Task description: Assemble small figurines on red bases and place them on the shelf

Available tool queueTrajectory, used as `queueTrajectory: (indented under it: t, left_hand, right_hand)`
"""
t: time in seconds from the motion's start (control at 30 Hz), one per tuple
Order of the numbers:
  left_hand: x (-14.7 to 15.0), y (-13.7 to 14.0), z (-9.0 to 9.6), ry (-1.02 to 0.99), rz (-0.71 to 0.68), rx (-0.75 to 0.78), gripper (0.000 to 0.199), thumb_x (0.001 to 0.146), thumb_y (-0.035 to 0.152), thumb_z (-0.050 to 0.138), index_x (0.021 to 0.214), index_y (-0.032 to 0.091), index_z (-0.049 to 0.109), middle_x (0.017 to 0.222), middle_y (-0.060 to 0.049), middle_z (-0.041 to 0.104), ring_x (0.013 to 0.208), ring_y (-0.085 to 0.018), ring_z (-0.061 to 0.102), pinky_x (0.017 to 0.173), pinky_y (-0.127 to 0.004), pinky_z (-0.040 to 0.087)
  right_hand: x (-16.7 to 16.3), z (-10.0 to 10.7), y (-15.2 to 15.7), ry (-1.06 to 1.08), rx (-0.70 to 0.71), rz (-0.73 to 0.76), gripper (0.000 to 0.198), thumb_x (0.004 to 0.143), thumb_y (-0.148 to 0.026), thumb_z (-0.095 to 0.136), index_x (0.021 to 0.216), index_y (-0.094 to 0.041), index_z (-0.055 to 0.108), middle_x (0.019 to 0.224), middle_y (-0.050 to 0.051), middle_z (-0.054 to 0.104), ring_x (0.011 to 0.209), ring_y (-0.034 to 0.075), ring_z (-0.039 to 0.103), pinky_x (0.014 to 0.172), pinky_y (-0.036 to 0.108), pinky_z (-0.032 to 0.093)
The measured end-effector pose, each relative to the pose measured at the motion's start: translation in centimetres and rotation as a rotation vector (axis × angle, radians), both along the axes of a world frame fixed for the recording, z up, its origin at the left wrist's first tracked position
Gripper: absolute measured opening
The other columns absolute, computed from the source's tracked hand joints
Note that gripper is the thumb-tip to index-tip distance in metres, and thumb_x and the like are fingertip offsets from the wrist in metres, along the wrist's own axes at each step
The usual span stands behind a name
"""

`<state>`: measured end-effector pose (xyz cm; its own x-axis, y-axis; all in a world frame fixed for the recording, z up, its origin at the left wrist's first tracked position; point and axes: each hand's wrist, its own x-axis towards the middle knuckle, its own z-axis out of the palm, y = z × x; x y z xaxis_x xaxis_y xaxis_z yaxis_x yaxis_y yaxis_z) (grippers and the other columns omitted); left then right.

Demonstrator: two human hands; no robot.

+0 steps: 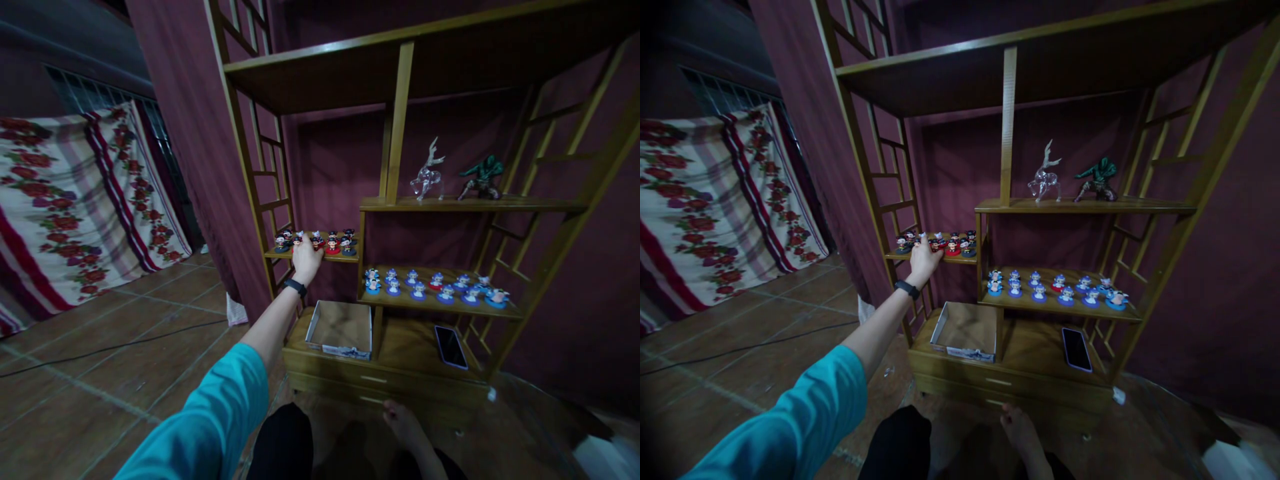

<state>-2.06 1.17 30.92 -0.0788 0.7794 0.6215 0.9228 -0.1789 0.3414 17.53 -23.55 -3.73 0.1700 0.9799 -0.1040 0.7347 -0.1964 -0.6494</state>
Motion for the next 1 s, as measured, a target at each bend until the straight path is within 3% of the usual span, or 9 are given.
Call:
queueTrajectory:
  t: [0.23, 0.4, 0.5, 0.73, 1.0]
  left_hand:
    - [-0.3, -0.3, 0.0, -0.022, -0.065, 0.019, 0.055, 0.078, 0.035, 0.056, 0.126, 0.01, 0.042, 0.102, -0.015, 0.065, 0.102, -0.029, 0.057, 0.087, -0.036, 0.043]
    - [-0.2, -2.4, -0.4, -0.054, -0.085, 0.113, 0.06, 0.083, 0.035, 0.051, 0.135, 0.014, 0.033, 0.122, -0.016, 0.055, 0.113, -0.029, 0.052, 0.089, -0.037, 0.044]
    - [0.7, -3.5, -0.4, 0.001, -0.141, 0.134, 0.057, 0.084, 0.035, 0.049, 0.137, 0.018, 0.031, 0.124, -0.014, 0.055, 0.116, -0.028, 0.05, 0.091, -0.037, 0.043]
    - [3.0, -2.6, 0.7, 0.048, -0.118, -0.079, 0.061, 0.081, 0.044, 0.054, 0.133, 0.019, 0.035, 0.107, -0.014, 0.063, 0.104, -0.028, 0.058, 0.08, -0.034, 0.047]
    - [3.6, -1.6, 1.2, 0.058, -0.08, -0.168, 0.055, 0.078, 0.047, 0.055, 0.125, 0.023, 0.042, 0.105, -0.012, 0.064, 0.099, -0.028, 0.061, 0.079, -0.035, 0.046]
  right_hand:
    - [-0.2, 0.9, -0.2, -0.006, -0.048, -0.028, 0.033, 0.077, -0.026, 0.048, 0.102, -0.022, 0.069, 0.106, 0.008, 0.071, 0.101, 0.023, 0.065, 0.088, 0.03, 0.045]
    - [-0.1, 1.3, -0.3, 0.02, -0.032, -0.019, 0.03, 0.077, -0.028, 0.051, 0.101, -0.022, 0.069, 0.102, 0.007, 0.072, 0.098, 0.022, 0.066, 0.084, 0.028, 0.046]
    - [-0.2, 1.4, -0.3, 0.037, -0.018, -0.011, 0.03, 0.077, -0.027, 0.05, 0.101, -0.022, 0.069, 0.101, 0.008, 0.072, 0.097, 0.022, 0.066, 0.083, 0.028, 0.047]
    - [-0.2, 1.3, -0.2, 0.042, -0.011, -0.008, 0.033, 0.076, -0.025, 0.049, 0.102, -0.021, 0.068, 0.104, 0.008, 0.072, 0.101, 0.022, 0.065, 0.088, 0.029, 0.045]
    - [-0.1, 1.1, -0.3, 0.024, -0.051, 0.0, 0.035, 0.078, -0.021, 0.041, 0.101, -0.023, 0.068, 0.098, 0.005, 0.073, 0.097, 0.019, 0.066, 0.084, 0.026, 0.045]
